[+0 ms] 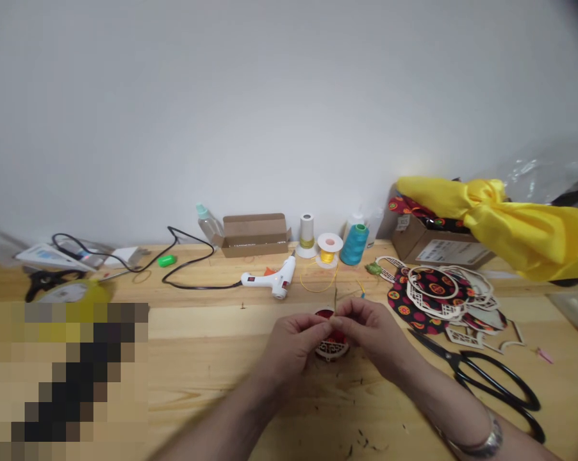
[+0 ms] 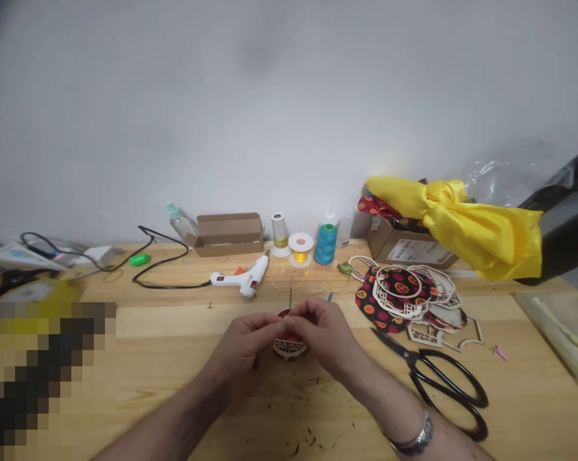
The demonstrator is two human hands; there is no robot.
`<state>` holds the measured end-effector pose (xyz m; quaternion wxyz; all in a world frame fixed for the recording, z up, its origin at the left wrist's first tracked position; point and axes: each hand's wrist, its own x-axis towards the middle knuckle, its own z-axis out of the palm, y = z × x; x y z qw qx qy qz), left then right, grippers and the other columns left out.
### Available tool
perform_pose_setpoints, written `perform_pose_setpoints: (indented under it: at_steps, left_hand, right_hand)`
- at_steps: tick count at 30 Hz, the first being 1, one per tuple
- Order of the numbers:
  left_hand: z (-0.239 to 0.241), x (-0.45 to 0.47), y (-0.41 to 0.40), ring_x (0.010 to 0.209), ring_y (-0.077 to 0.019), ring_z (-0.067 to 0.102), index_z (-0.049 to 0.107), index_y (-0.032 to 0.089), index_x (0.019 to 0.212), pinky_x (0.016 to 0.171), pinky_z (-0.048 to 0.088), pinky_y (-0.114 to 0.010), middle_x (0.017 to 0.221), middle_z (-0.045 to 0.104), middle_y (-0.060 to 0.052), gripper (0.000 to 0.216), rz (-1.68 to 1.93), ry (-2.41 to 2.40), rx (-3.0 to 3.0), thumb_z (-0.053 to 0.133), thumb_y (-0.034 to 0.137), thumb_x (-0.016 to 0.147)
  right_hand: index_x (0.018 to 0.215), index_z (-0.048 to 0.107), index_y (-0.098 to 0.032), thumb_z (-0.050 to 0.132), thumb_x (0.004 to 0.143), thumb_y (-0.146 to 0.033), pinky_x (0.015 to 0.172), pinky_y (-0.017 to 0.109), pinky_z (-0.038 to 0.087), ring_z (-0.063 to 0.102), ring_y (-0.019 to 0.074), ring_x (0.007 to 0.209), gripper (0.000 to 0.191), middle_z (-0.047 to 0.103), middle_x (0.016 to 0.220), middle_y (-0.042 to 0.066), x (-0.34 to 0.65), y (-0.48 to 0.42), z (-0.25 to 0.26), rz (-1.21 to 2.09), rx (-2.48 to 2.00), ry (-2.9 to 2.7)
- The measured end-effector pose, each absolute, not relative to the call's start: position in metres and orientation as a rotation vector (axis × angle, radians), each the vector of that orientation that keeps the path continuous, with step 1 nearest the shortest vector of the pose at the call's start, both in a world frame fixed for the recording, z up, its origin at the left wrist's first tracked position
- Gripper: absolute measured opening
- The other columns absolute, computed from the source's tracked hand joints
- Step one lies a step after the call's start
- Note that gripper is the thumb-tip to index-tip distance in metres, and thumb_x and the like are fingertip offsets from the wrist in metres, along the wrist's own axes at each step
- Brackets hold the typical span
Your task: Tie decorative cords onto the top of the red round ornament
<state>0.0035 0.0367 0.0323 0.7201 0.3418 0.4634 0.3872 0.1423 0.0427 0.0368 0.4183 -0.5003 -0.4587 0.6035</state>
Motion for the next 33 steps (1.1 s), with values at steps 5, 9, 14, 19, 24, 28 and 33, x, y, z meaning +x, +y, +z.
perform_pose_setpoints:
  at_steps: [5,9,14,19,24,28,33]
  left_hand:
    - [0.037,0.004,0.036,0.057,-0.0135,0.057,0.07,0.012,0.068,0.057,0.041,-0.023,0.063,0.068,-0.006,0.021,0.861,1.05,0.823,0.069,0.032,0.062]
    - [0.037,0.002,0.037,0.06,-0.0155,0.058,0.07,0.014,0.07,0.059,0.044,-0.025,0.065,0.067,-0.005,0.018,0.845,1.211,1.058,0.064,0.031,0.068]
    - [0.035,-0.005,0.039,0.088,-0.0217,0.058,0.07,0.018,0.069,0.072,0.045,-0.03,0.098,0.062,-0.008,0.011,1.017,1.35,1.415,0.062,0.026,0.069]
    - [0.031,-0.003,0.034,0.113,-0.0258,0.043,0.069,0.021,0.069,0.088,0.039,-0.037,0.123,0.047,-0.009,0.008,1.178,1.281,1.755,0.061,0.019,0.07]
    - [0.025,0.002,0.028,0.127,-0.0268,0.027,0.069,0.022,0.069,0.096,0.031,-0.04,0.136,0.033,-0.007,0.012,1.018,1.176,1.909,0.06,0.016,0.07]
    - [0.028,0.001,0.026,0.127,-0.0254,0.028,0.066,0.02,0.07,0.099,0.029,-0.037,0.133,0.038,-0.009,0.01,1.006,1.094,1.748,0.058,0.015,0.071]
    - [0.032,0.002,0.025,0.109,-0.0217,0.05,0.053,0.02,0.097,0.088,0.04,-0.034,0.122,0.051,-0.009,0.02,1.099,0.972,1.23,0.053,0.018,0.077]
  right_hand:
    - [0.059,0.052,-0.016,0.059,0.067,-0.025,0.049,0.022,0.035,0.043,0.0092,0.05,0.014,0.05,0.053,-0.004,0.144,0.043,0.039,1.331,-1.324,-1.335]
    - [0.061,0.052,-0.018,0.054,0.072,-0.024,0.05,0.023,0.036,0.046,0.0112,0.053,0.013,0.052,0.055,-0.003,0.149,0.045,0.037,1.143,-1.384,-1.504]
    - [0.064,0.052,-0.019,0.051,0.076,-0.021,0.053,0.023,0.035,0.047,0.0124,0.056,0.012,0.054,0.058,-0.002,0.155,0.047,0.033,0.803,-1.422,-1.682]
    - [0.062,0.05,-0.019,0.052,0.076,-0.024,0.052,0.024,0.034,0.045,0.0125,0.054,0.015,0.053,0.057,-0.002,0.156,0.048,0.034,0.784,-1.452,-1.571]
    - [0.063,0.046,-0.018,0.053,0.074,-0.033,0.041,0.021,0.028,0.038,0.0078,0.042,0.02,0.054,0.054,-0.002,0.151,0.047,0.037,1.38,-1.285,-1.195]
    - [0.063,0.042,-0.018,0.059,0.071,-0.034,0.038,0.018,0.021,0.035,0.0048,0.039,0.024,0.052,0.051,-0.004,0.147,0.043,0.041,1.639,-1.115,-1.031]
    - [0.061,0.045,-0.018,0.061,0.068,-0.035,0.039,0.019,0.027,0.037,0.0056,0.04,0.024,0.05,0.048,-0.005,0.146,0.04,0.041,1.524,-1.194,-1.172]
